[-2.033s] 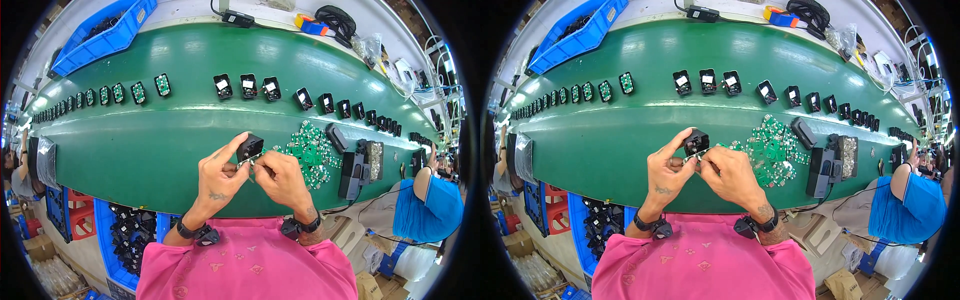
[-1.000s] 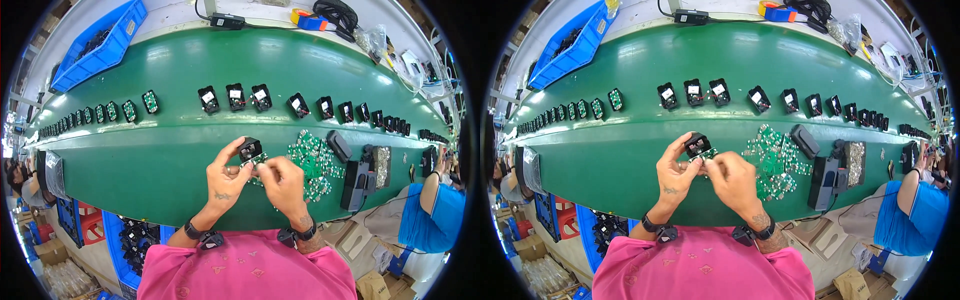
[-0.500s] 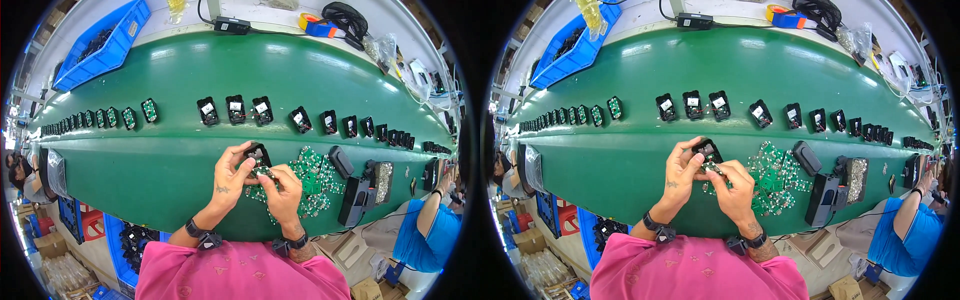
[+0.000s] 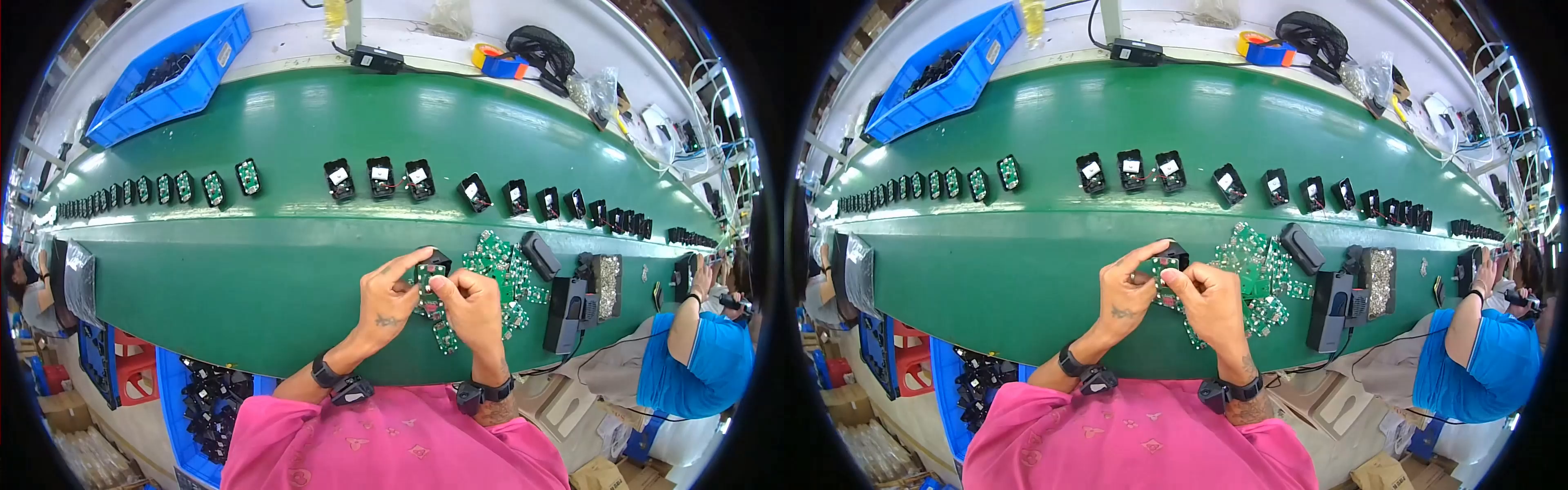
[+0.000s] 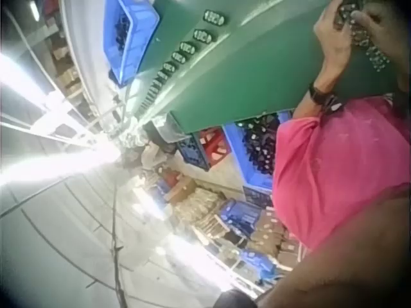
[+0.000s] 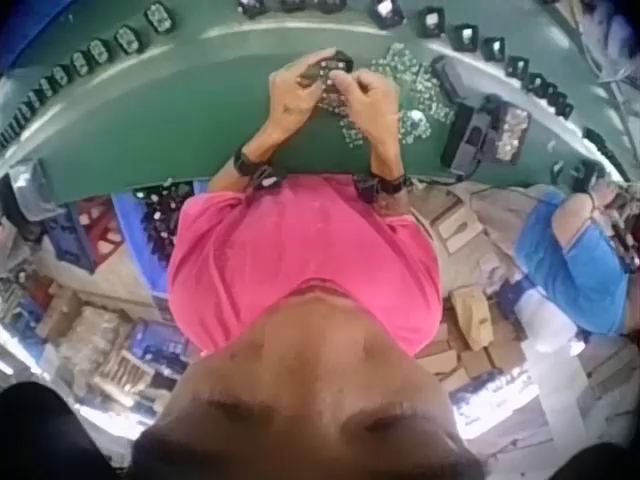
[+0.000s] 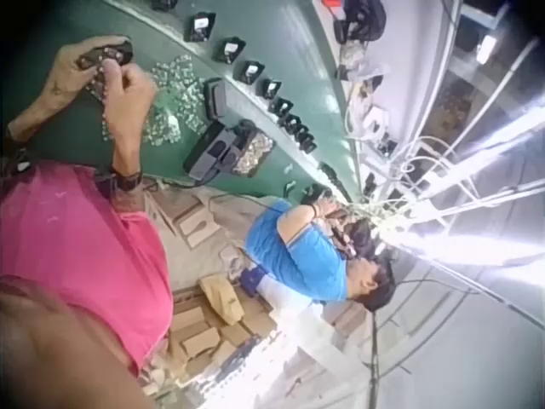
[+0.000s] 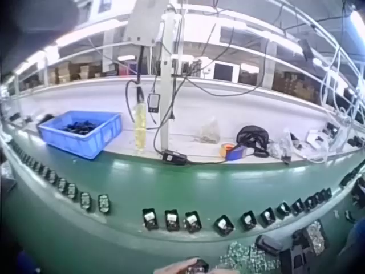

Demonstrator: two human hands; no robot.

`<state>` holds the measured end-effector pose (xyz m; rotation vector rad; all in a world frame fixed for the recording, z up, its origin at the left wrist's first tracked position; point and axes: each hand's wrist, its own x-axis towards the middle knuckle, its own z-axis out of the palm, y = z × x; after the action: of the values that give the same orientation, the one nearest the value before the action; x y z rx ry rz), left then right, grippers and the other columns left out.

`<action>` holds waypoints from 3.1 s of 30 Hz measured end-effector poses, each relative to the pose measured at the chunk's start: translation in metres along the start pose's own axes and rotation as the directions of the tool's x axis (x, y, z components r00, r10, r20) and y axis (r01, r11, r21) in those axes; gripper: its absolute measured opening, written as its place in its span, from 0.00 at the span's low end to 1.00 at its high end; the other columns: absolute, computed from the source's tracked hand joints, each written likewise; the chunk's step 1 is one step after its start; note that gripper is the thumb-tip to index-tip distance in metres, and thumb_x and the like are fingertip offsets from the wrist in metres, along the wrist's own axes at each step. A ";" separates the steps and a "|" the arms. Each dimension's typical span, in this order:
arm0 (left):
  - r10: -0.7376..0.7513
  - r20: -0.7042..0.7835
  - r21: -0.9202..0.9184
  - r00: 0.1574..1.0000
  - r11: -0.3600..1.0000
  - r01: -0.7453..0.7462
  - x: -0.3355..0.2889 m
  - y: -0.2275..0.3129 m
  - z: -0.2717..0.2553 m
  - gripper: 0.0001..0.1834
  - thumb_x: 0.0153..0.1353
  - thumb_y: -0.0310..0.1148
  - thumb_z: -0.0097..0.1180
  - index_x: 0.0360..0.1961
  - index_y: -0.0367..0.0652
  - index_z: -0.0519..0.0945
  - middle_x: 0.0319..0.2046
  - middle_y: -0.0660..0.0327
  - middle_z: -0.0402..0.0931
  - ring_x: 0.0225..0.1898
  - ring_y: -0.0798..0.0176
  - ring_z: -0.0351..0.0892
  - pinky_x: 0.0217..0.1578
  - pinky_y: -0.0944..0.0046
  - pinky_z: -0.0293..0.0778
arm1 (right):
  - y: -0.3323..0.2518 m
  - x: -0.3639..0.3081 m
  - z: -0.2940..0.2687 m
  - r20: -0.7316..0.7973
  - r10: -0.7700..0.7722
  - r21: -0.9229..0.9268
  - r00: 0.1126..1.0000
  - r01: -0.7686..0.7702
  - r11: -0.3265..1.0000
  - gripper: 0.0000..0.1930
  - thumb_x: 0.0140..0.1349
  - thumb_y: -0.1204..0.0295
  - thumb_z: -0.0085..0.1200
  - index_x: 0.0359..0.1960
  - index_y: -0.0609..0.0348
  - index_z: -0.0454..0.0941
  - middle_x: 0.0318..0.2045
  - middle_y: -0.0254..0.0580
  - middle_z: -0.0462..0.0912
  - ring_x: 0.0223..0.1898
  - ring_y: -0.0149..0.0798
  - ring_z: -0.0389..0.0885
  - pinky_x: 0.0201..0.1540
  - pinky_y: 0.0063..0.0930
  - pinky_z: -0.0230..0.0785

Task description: The person picks up a black plastic housing and a circuit board, fits the board into the housing, and presses them together by hand. They then place the assembled unit onto the green conveyor belt and repeat the process.

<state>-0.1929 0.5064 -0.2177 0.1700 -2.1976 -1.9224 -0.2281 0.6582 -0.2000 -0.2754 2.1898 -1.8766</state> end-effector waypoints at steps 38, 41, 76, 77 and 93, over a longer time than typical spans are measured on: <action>-0.128 -0.173 -0.230 0.977 0.969 0.086 0.015 -0.025 -0.076 0.15 0.70 0.27 0.50 0.56 0.38 0.74 0.38 0.55 0.83 0.31 0.68 0.83 0.23 0.69 0.81 | 0.020 0.053 0.114 0.059 -0.273 -0.145 0.960 0.278 0.950 0.18 0.71 0.72 0.48 0.61 0.59 0.72 0.36 0.40 0.82 0.35 0.28 0.80 0.39 0.25 0.74; -0.136 -0.191 -0.260 0.972 0.962 0.084 0.036 -0.029 -0.085 0.14 0.69 0.25 0.51 0.55 0.39 0.76 0.41 0.57 0.81 0.31 0.69 0.82 0.23 0.70 0.81 | 0.011 0.074 0.115 0.123 -0.164 -0.168 0.979 0.183 0.969 0.18 0.69 0.72 0.52 0.60 0.58 0.73 0.29 0.36 0.79 0.29 0.28 0.76 0.34 0.24 0.71; 0.116 0.059 0.065 0.992 0.991 -0.120 0.074 -0.058 -0.085 0.41 0.38 0.33 0.82 0.56 0.38 0.78 0.54 0.60 0.69 0.48 0.64 0.78 0.43 0.64 0.82 | 0.065 0.035 -0.009 0.020 -0.245 -0.479 0.969 0.224 0.849 0.06 0.53 0.76 0.63 0.33 0.60 0.82 0.46 0.41 0.79 0.47 0.38 0.75 0.50 0.31 0.66; 0.055 0.084 -0.059 0.995 0.997 -0.050 0.067 -0.061 -0.082 0.40 0.39 0.32 0.82 0.57 0.38 0.78 0.54 0.61 0.68 0.48 0.63 0.78 0.45 0.64 0.82 | 0.068 0.036 -0.011 0.015 -0.249 -0.486 0.968 0.225 0.845 0.06 0.53 0.76 0.63 0.33 0.60 0.82 0.46 0.41 0.79 0.47 0.38 0.75 0.50 0.31 0.66; 0.293 0.208 0.110 0.933 0.941 -0.320 0.043 -0.079 -0.052 0.29 0.43 0.28 0.72 0.53 0.47 0.84 0.54 0.52 0.76 0.49 0.49 0.82 0.48 0.59 0.79 | 0.014 0.033 0.030 0.464 0.056 0.322 0.884 -0.227 0.919 0.22 0.68 0.77 0.53 0.63 0.69 0.67 0.29 0.39 0.84 0.32 0.30 0.84 0.34 0.24 0.76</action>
<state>-0.2261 0.4353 -0.2852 -0.3311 -2.3150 -1.6708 -0.2506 0.6225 -0.2202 -0.4099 1.4831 -1.8672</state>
